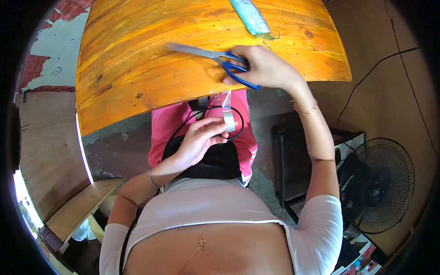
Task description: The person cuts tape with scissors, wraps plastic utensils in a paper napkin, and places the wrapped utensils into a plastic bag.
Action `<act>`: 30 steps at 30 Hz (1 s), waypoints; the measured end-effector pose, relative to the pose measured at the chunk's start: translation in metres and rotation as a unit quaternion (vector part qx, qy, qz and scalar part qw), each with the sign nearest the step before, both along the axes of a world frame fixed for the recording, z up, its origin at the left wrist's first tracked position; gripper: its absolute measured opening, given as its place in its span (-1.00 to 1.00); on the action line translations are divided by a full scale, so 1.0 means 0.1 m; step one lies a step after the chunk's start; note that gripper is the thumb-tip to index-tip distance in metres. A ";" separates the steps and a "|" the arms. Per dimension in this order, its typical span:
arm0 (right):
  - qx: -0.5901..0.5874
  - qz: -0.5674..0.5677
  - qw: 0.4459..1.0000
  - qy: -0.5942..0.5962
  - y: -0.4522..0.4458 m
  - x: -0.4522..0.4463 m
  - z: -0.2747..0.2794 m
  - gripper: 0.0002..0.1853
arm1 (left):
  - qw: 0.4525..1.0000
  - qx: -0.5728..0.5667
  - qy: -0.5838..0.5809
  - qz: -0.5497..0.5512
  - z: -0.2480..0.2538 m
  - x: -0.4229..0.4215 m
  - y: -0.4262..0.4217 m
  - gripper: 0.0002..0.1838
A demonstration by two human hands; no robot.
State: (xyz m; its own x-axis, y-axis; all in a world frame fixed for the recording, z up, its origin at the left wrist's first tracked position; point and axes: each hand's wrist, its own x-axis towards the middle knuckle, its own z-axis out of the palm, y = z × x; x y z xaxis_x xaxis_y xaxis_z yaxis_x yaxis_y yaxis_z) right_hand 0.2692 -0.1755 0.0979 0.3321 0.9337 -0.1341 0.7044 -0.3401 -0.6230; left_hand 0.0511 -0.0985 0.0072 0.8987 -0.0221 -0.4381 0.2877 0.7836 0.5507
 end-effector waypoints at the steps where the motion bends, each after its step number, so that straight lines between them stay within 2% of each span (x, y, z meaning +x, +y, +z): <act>1: -0.015 0.002 0.999 0.043 -0.10 0.00 0.13 -0.60 | 1.000 0.000 -0.001 0.000 0.00 0.00 0.00 -0.75; 2: -0.070 0.001 0.996 0.049 -0.22 0.04 0.22 -0.64 | 1.000 0.000 0.000 0.001 0.00 0.00 0.01 -0.75; 4: -0.113 0.038 0.972 0.202 -0.55 0.21 0.22 -0.67 | 1.000 0.000 0.001 0.000 0.02 0.00 0.01 -0.75; 5: -0.162 -0.011 0.938 0.305 -0.70 0.23 0.31 -0.66 | 1.000 0.000 -0.001 -0.003 0.02 0.00 0.01 -0.75; 6: -0.202 -0.031 0.916 0.345 -0.82 0.27 0.33 -0.64 | 1.000 -0.002 -0.003 -0.005 0.01 0.01 0.01 -0.75; 7: -0.240 -0.001 0.911 0.334 -0.92 0.36 0.28 -0.61 | 1.000 -0.004 -0.005 -0.006 0.00 0.01 0.01 -0.75; 9: -0.272 -0.010 0.886 0.376 -1.07 0.41 0.23 -0.59 | 1.000 -0.007 -0.004 -0.004 0.00 0.01 0.00 -0.75; 13: -0.268 0.026 0.884 0.383 -1.14 0.44 0.15 -0.62 | 1.000 -0.012 -0.002 0.001 0.02 0.00 0.00 -0.75; 19: -0.282 0.003 0.894 0.348 -0.99 0.40 0.05 -0.60 | 1.000 -0.011 -0.006 0.000 0.03 0.01 0.00 -0.75; 23: -0.244 0.025 0.900 0.360 -0.94 0.43 -0.02 -0.61 | 1.000 -0.013 -0.009 -0.003 0.01 0.00 0.01 -0.75; 30: -0.253 0.040 0.905 0.339 -0.88 0.43 -0.01 -0.72 | 1.000 -0.014 -0.006 0.004 0.04 0.00 0.00 -0.76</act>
State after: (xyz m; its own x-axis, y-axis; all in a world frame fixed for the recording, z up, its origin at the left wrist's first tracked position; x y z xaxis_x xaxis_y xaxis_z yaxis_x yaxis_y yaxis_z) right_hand 0.3121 -0.2633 0.0967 -0.0525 0.7132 -0.6990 0.2537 -0.6675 -0.7001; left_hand 0.0509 -0.0985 0.0109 0.9038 -0.0264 -0.4270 0.2744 0.8016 0.5311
